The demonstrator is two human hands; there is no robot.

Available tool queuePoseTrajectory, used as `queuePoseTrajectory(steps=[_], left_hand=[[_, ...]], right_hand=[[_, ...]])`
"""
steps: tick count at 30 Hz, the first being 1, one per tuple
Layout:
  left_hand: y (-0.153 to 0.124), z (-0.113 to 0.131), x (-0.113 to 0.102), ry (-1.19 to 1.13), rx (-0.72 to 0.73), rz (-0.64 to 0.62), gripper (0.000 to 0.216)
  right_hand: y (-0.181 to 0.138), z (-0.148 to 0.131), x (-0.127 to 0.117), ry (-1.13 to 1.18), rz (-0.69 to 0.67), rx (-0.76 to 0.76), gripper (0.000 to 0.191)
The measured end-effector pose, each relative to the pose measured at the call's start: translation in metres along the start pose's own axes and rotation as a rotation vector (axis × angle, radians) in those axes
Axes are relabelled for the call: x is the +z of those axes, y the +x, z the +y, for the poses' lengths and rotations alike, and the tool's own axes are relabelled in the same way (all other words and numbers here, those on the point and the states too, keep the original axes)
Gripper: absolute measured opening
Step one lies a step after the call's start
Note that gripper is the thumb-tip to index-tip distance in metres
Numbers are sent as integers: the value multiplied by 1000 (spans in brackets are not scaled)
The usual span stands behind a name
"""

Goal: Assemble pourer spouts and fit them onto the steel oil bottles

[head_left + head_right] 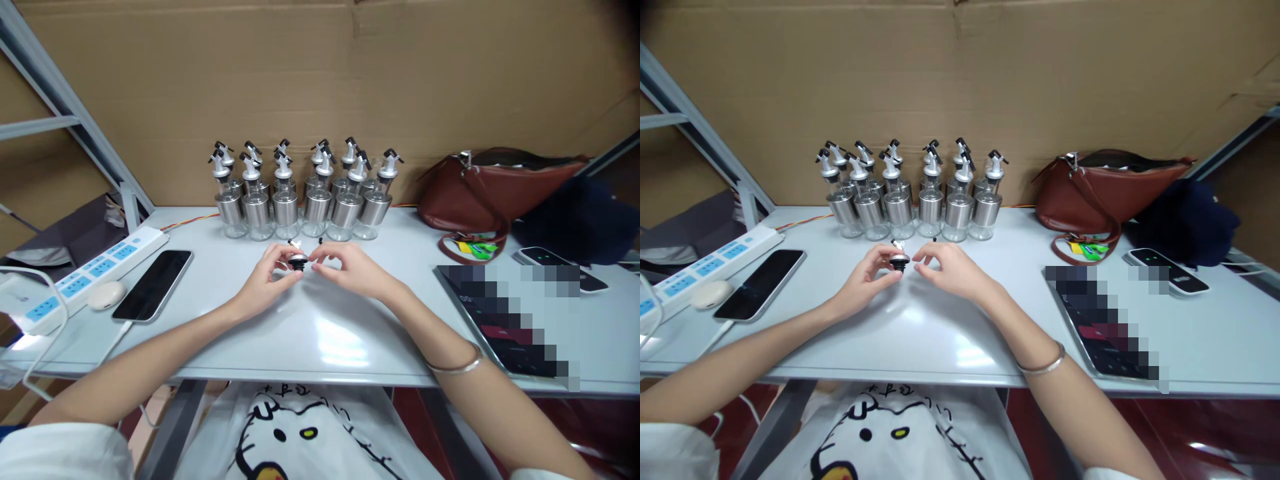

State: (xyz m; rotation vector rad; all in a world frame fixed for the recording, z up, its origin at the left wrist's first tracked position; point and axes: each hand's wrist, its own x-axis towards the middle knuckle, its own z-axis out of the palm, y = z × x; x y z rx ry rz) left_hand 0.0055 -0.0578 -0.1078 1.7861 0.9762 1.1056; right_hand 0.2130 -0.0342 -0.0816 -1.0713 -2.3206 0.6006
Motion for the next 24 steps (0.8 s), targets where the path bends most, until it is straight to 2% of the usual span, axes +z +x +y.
queuePoseTrajectory(steps=[4, 8, 15, 20, 24], left_hand=[[0, -2, -1, -39, -41, -35, 26], [-1, -3, 2, -57, -91, -85, 27], [-1, -4, 9, -108, -105, -143, 26], [-1, -9, 10, -129, -134, -174, 21], [-2, -10, 12, -279, -173, -139, 45]], right_hand=[[0, 26, 8, -351, -16, 43, 30], [-1, 36, 11, -383, -91, 23, 35], [1, 17, 3, -325, -158, -22, 30], [2, 5, 1, -423, -150, 149, 26], [3, -4, 1, -504, -154, 253, 24]])
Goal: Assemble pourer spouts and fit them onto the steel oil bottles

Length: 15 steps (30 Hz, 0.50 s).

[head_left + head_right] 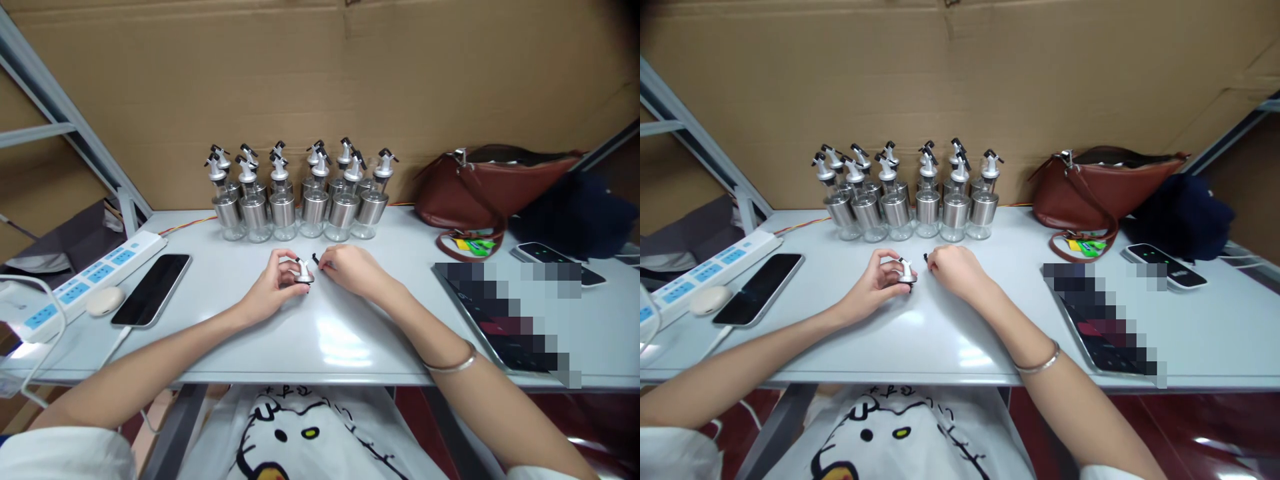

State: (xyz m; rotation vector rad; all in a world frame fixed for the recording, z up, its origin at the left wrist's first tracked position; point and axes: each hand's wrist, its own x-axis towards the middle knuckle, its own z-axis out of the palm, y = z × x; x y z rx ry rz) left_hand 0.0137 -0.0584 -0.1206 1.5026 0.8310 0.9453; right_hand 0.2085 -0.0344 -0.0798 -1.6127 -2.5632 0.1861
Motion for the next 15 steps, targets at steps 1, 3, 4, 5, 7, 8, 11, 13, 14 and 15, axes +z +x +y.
queuePoseTrajectory(steps=[1, 3, 4, 5, 7, 8, 11, 13, 14, 15], left_hand=[[0, 0, 0, -34, -14, 3, 52], [0, 1, 1, -56, -36, -1, 59], [0, 2, 1, -51, -41, -2, 60], [-1, 2, 1, -41, -44, 2, 60], [-1, 4, 1, -20, -46, 18, 62], [-1, 5, 1, -15, -49, 24, 64], [-2, 6, 2, -16, -81, 23, 71], [-1, 6, 2, -31, -96, 15, 74], [-1, 6, 2, -41, -97, 11, 75], [-1, 6, 2, -52, -97, 5, 76]], right_hand=[[0, -1, 0, -9, 4, 32, 23], [1, -4, 2, -18, 29, 109, 23], [2, -4, 3, -19, 38, 145, 23], [3, -5, 4, -18, 41, 173, 24], [3, -6, 5, -13, 28, 210, 22], [3, -7, 6, -10, 18, 219, 20], [2, -7, 6, 28, 25, 255, 18], [1, -6, 5, 126, 115, 269, 16], [1, -5, 5, 202, 189, 257, 15], [0, -5, 5, 286, 270, 225, 13]])
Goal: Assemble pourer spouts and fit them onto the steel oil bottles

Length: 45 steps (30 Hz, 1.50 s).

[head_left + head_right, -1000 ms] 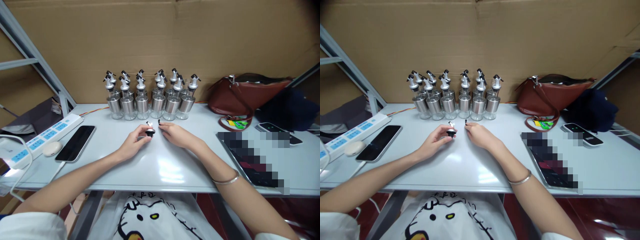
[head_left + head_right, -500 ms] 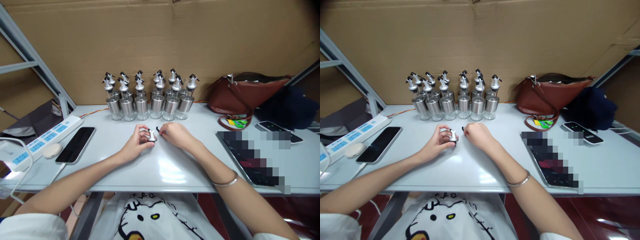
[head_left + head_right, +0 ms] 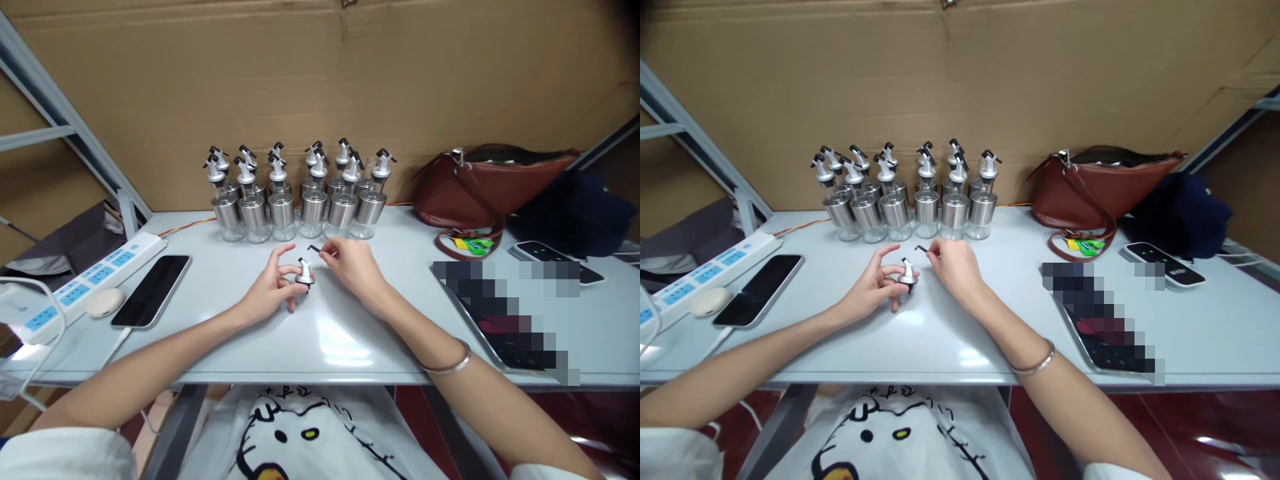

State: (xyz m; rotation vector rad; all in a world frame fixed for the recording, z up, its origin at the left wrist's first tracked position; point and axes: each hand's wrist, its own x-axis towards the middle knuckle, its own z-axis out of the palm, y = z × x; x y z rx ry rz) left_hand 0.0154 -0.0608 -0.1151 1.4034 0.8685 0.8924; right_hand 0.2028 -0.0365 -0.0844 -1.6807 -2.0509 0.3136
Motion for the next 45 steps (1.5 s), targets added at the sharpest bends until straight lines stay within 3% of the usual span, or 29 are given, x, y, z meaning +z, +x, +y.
queuePoseTrajectory(steps=[3, 6, 13, 19, 28, 42, 45], left_hand=[[0, -1, 0, -11, -7, -11, 79], [0, -1, -1, 4, -17, 6, 80], [0, 3, -1, -3, 0, 75, 75], [0, -1, -2, -4, 38, 87, 69], [1, -1, -2, 4, 37, 124, 66], [0, 2, 0, -6, 82, 134, 63], [0, 3, -1, -5, 103, 147, 62]], right_hand=[[-1, -1, 1, 221, 141, -177, 8], [-3, -4, 3, 302, 159, -313, 10], [-4, -3, 5, 373, 179, -386, 10], [-3, -2, 7, 386, 147, -400, 9], [-6, -4, 3, 328, -35, -331, 8], [-6, -6, -2, 472, -86, -318, 6], [-10, -9, -3, 326, -127, -350, 21]])
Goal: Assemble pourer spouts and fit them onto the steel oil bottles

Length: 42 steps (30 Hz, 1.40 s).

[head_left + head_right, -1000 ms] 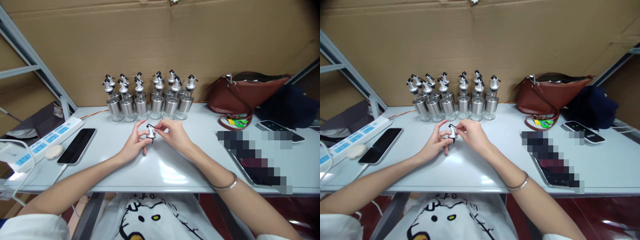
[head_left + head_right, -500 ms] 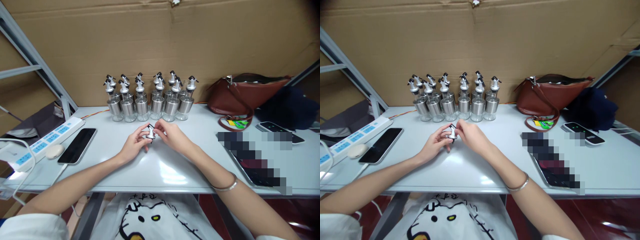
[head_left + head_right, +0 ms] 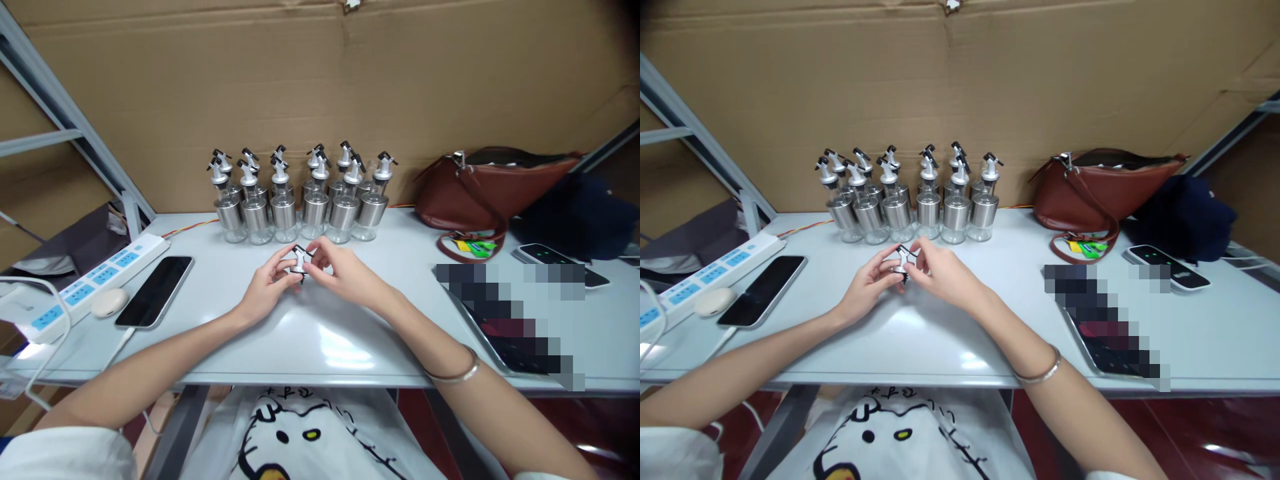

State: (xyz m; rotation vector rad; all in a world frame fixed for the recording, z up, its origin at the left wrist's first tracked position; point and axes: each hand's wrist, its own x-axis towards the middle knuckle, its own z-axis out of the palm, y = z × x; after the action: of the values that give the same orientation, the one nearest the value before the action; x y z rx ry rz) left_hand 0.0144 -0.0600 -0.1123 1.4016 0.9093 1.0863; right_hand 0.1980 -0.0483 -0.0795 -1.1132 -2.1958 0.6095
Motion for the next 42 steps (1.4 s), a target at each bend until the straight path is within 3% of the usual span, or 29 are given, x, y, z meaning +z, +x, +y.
queuePoseTrajectory(steps=[2, 4, 12, 30, 39, 42], left_hand=[[0, 0, -1, 10, 10, -2, 61], [0, -1, -2, 13, -2, -5, 61], [2, -4, -4, -7, -45, -14, 60], [2, -8, -6, -8, -55, -26, 53], [1, -4, -7, 11, -85, -68, 55], [2, -3, -7, -32, -78, -51, 54]], right_hand=[[-1, -2, 1, -147, -83, -8, 39], [-1, -2, 1, -284, -153, -18, 44], [2, -1, -2, -511, -212, -52, 25], [0, 0, 4, -596, -266, -91, 24], [-1, -3, 4, -614, -345, -156, 13], [0, -2, 4, -557, -298, -102, 17]])
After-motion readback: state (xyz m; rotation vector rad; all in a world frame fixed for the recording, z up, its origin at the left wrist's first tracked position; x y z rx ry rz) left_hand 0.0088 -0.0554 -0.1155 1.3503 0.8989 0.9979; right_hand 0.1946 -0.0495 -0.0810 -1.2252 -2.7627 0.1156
